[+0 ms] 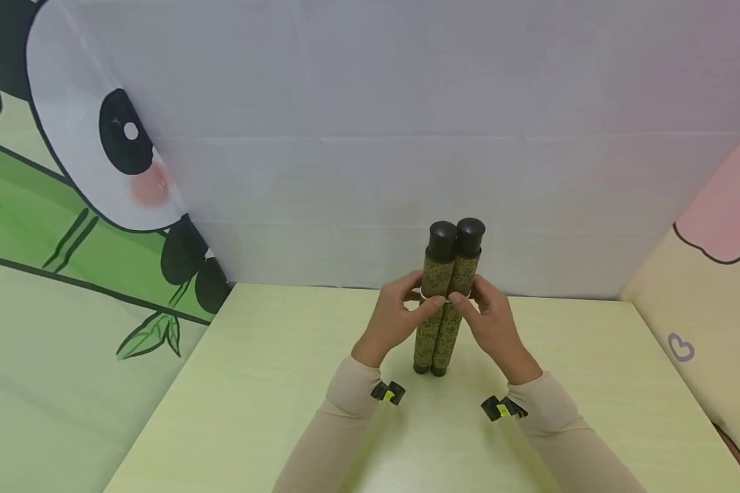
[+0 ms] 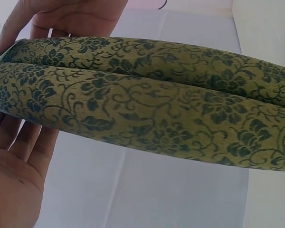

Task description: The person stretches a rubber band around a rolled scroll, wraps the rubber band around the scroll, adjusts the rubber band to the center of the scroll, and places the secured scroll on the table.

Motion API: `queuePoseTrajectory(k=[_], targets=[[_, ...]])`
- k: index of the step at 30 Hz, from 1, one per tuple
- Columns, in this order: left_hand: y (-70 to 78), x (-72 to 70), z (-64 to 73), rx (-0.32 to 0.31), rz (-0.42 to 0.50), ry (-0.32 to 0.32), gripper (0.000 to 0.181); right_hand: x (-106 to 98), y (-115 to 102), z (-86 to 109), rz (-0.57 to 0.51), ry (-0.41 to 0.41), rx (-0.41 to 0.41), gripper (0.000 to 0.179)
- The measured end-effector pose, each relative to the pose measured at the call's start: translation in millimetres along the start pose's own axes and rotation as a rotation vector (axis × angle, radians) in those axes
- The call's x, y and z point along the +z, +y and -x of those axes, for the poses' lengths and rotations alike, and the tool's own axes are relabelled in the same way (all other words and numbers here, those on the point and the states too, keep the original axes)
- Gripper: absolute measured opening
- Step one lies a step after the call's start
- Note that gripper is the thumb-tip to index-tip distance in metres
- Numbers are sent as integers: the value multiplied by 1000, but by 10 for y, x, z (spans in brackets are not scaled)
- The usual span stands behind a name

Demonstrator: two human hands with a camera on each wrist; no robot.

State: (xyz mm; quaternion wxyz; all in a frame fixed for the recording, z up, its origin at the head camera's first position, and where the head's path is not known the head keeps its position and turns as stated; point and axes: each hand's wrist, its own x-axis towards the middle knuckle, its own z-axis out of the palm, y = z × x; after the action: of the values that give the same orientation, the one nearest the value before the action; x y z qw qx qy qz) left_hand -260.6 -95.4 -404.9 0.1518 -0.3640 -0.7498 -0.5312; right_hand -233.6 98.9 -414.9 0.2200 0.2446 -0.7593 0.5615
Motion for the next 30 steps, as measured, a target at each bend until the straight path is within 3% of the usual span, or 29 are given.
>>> queuePoseTrajectory(k=[14, 30], targets=[[-107, 12, 21, 11, 16, 10, 68, 39, 70, 31, 21, 1, -23, 35], [-153, 15, 77, -35, 5, -24, 68, 42, 117, 92, 71, -14, 42, 33]])
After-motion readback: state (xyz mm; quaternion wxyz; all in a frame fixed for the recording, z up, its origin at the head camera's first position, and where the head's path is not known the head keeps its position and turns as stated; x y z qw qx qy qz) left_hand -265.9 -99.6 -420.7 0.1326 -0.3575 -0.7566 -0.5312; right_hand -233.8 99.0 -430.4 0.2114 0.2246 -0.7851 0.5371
